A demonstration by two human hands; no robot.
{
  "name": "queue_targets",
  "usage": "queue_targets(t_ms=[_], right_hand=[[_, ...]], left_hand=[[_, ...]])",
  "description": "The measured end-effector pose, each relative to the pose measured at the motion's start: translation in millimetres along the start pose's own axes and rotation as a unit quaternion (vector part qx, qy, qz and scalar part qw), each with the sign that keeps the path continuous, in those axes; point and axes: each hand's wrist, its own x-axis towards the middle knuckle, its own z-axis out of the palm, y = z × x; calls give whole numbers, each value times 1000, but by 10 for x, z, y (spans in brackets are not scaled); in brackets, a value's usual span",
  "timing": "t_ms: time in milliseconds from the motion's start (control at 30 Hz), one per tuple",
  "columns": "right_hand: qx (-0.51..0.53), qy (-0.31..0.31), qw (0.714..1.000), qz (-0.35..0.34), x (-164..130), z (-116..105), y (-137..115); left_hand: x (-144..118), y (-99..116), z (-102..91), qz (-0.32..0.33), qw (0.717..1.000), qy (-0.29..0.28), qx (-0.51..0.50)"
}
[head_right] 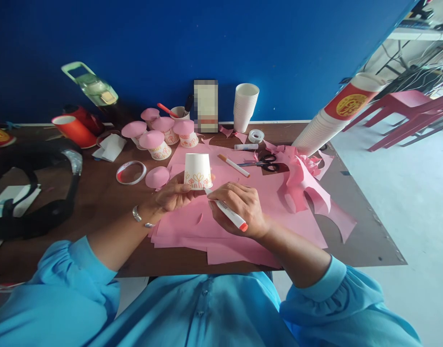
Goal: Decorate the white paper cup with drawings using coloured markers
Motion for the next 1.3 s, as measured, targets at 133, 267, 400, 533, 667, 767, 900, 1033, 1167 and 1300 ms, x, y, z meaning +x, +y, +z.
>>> queue_targets(t_ms=[133, 267, 400, 533, 667, 767, 900, 1033, 1167, 1300], right_hand=[[-5, 9, 1000, -1, 4, -10, -3], [-18, 15, 1000, -1, 8, -1, 6], [-11, 9, 1000, 0, 10, 8, 9], [-11, 7, 1000, 4, 15, -7, -1], [-4, 23, 1000, -6, 12, -31, 0], [-32, 34, 999, -10, -8, -33, 18], [-66, 47, 997, 11, -45, -2, 57], [-74, 44, 996, 19, -64, 50, 83], [-80, 22, 997, 4, -69, 92, 78], [-91, 13, 996, -16, -69, 108, 76]], left_hand=[[-7, 18, 9, -2, 1000, 7, 6], [-5, 32, 22, -4, 1000, -1, -1], [-5, 48, 43, -6, 1000, 3, -10], [-9, 61, 52, -12, 1000, -3, -13], [-4, 61, 51, -5, 1000, -6, -25], [-1, 56, 53, -2, 999, -11, -36], [-4, 50, 61, -1, 999, -18, -48], [-9, 54, 81, -4, 999, -18, -37], [-6, 54, 94, 7, 999, -33, -28], [-7, 24, 61, -5, 997, -64, -32]])
